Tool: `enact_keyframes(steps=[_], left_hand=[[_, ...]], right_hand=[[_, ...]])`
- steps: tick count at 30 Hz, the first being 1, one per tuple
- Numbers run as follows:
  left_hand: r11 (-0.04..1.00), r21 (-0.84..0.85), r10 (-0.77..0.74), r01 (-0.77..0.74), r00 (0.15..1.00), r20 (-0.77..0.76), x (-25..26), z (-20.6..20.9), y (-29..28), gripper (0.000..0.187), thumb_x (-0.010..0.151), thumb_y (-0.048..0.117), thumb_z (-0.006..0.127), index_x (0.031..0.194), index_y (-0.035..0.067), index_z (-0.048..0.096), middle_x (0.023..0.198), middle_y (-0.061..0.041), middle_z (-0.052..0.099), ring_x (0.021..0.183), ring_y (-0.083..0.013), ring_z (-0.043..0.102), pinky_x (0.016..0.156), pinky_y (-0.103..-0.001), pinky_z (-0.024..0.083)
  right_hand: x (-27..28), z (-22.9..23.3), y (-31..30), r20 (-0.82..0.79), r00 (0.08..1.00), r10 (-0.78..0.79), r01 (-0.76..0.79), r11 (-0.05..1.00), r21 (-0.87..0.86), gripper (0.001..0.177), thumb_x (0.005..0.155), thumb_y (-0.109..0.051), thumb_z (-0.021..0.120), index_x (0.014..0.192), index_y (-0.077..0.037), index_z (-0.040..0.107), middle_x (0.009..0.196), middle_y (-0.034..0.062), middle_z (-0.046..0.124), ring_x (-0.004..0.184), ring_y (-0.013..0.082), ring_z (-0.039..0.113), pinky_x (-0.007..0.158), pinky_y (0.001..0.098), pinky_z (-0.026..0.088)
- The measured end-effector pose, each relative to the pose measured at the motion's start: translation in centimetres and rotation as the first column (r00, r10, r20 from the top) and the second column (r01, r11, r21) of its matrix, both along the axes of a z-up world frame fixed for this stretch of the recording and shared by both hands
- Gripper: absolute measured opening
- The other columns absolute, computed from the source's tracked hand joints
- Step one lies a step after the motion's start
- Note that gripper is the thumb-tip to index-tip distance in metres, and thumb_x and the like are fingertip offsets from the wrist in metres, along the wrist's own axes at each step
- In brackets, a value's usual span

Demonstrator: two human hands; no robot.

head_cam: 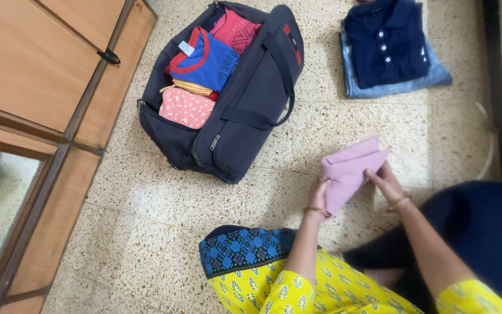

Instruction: The person folds a pink shirt and places it into a dark blue bag that is already partially filled with other folded garments.

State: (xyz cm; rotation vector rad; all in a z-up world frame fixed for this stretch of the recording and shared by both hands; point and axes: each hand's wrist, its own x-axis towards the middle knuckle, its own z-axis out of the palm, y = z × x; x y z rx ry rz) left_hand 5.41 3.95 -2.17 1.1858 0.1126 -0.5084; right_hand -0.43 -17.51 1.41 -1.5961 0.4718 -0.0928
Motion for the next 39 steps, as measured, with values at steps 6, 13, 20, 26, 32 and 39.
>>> enact_keyframes(steps=[6, 13, 20, 26, 32, 39], left_hand=[[0.944, -0.322, -0.171, 0.069, 0.939, -0.3, -0.3, 5.6, 1.1, 0.062, 0.082, 0.041, 0.063, 0.135, 0.011, 0.054, 0.124, -0.015, 0.064, 0.117, -0.0283, 0.063, 0.1, -0.043, 0.054], [0.981, -0.194, -0.098, 0.027, 0.923, -0.371, 1.4, 2.1, 1.3, 0.069, 0.088, 0.051, 0.06, 0.141, 0.007, 0.05, 0.131, -0.02, 0.063, 0.116, -0.0282, 0.065, 0.099, -0.043, 0.055], [0.933, 0.357, 0.033, -0.031, 0.999, 0.001, 1.7, -3.0, 1.5, 0.058, 0.092, 0.042, 0.07, 0.118, -0.01, 0.068, 0.116, -0.023, 0.07, 0.099, -0.0287, 0.068, 0.089, -0.045, 0.054], [0.979, 0.15, 0.137, -0.136, 0.991, 0.004, 1.6, -1.7, 1.8, 0.049, 0.084, 0.03, 0.075, 0.12, -0.001, 0.062, 0.118, -0.013, 0.069, 0.106, -0.0222, 0.066, 0.098, -0.038, 0.052], [0.825, 0.466, 0.21, -0.32, 0.939, 0.274, 0.9, -1.9, 1.5, 0.038, 0.09, 0.024, 0.071, 0.12, 0.004, 0.061, 0.118, -0.012, 0.068, 0.108, -0.0253, 0.067, 0.099, -0.041, 0.054], [0.576, 0.619, -0.025, -0.533, 0.746, 0.666, 0.1, 0.6, 1.3, 0.046, 0.077, 0.011, 0.073, 0.121, 0.005, 0.061, 0.123, -0.017, 0.064, 0.117, -0.037, 0.06, 0.103, -0.048, 0.048]], right_hand=[[-0.5, -1.5, -0.9, -0.105, 0.994, 0.038, 0.001, 0.937, 0.35, 0.098, 0.084, -0.044, 0.073, 0.161, -0.005, 0.027, 0.15, 0.0235, 0.048, 0.138, 0.0335, 0.045, 0.112, 0.0455, 0.036], [-1.0, 1.9, -0.3, -0.324, 0.945, -0.038, 0.146, 0.938, 0.316, 0.081, 0.082, -0.043, 0.077, 0.146, -0.001, 0.049, 0.119, 0.0236, 0.071, 0.1, 0.0342, 0.071, 0.088, 0.0454, 0.059], [-0.4, 3.8, 0.9, -0.173, 0.975, -0.142, 0.078, 0.94, -0.332, 0.078, 0.084, -0.049, 0.079, 0.143, -0.003, 0.056, 0.113, 0.0227, 0.072, 0.089, 0.0273, 0.074, 0.079, 0.0388, 0.061], [-0.6, 6.3, 1.5, -0.174, 0.974, -0.143, 0.1, 0.966, -0.237, 0.073, 0.086, -0.051, 0.07, 0.144, -0.007, 0.06, 0.108, 0.0223, 0.075, 0.086, 0.034, 0.075, 0.074, 0.0439, 0.063], [-0.4, 3.8, -0.8, -0.144, 0.973, -0.179, 0.085, 0.863, -0.497, 0.089, 0.084, -0.037, 0.071, 0.162, -0.012, 0.037, 0.121, 0.0142, 0.073, 0.096, 0.0303, 0.074, 0.081, 0.0405, 0.061], [-0.7, 0.6, -1.5, -0.295, 0.93, -0.22, -0.021, 0.769, -0.638, 0.079, 0.089, -0.04, 0.077, 0.154, -0.008, 0.046, 0.112, 0.014, 0.076, 0.094, 0.034, 0.074, 0.085, 0.0437, 0.057]])
